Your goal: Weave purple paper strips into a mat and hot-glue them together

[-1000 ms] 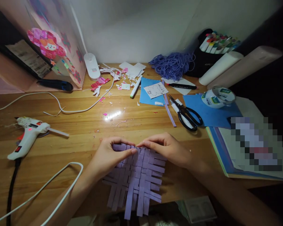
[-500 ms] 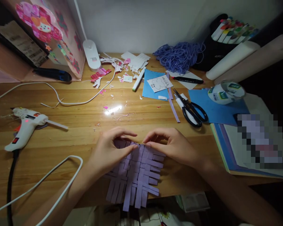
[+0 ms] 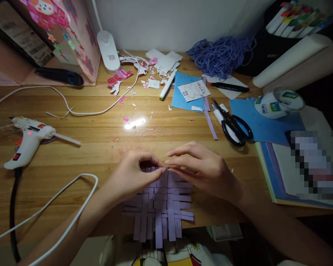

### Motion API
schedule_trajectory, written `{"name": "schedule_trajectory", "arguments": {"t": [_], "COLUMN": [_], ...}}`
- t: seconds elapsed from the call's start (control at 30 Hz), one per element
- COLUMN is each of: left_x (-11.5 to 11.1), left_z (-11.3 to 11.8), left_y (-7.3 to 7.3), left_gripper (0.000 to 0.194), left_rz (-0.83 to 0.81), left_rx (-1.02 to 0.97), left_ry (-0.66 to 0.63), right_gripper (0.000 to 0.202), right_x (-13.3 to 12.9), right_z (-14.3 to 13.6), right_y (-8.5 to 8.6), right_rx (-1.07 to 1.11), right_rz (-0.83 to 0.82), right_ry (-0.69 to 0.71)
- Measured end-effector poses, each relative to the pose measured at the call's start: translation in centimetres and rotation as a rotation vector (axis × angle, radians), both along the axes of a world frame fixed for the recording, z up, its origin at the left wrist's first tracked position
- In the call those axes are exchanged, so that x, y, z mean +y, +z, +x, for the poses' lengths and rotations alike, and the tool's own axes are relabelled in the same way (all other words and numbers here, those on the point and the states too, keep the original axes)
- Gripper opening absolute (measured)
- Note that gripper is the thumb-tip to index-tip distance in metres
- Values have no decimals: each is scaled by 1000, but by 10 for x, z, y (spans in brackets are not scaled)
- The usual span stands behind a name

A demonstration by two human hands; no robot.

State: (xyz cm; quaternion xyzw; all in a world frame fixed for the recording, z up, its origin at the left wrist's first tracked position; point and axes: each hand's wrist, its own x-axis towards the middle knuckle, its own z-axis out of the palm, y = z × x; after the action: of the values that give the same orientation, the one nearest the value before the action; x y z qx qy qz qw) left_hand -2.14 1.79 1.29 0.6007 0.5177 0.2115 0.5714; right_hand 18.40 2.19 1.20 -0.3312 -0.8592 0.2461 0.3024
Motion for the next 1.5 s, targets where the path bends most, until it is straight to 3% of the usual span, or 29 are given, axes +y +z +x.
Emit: {"name": "schedule_trajectory", "arguments": {"t": [0.1, 0.53, 0.73, 1.0, 1.17, 1.33, 1.5], "left_x": [0, 5, 4, 6, 6, 7, 6], "left_z": [0, -3, -6, -7, -7, -9, -8], "left_y": [2, 1, 2, 4, 3, -1, -1], "left_gripper": [7, 8, 6, 5, 5, 9, 13], "left_rz": [-20, -99, -90, -118, -88, -59, -14], "left_rx": [10, -55, -90, -112, -95, -80, -102], "left_ry": [7, -45, -80, -42, -26, 4, 39], "right_gripper": [16, 11, 10, 4, 6, 13, 38], "right_x": [-1, 1, 6, 10, 9, 0, -4], "right_z": [-3, -3, -2, 0, -1, -3, -5], "right_y": [-3, -10, -8, -15, -14, -10, -8], "right_rx": [-61, -25, 64, 320, 286, 240, 218], "right_rz": [77, 105, -117, -648, -699, -739, -630], "right_ry": [3, 106, 154, 146, 108, -20, -129]}}
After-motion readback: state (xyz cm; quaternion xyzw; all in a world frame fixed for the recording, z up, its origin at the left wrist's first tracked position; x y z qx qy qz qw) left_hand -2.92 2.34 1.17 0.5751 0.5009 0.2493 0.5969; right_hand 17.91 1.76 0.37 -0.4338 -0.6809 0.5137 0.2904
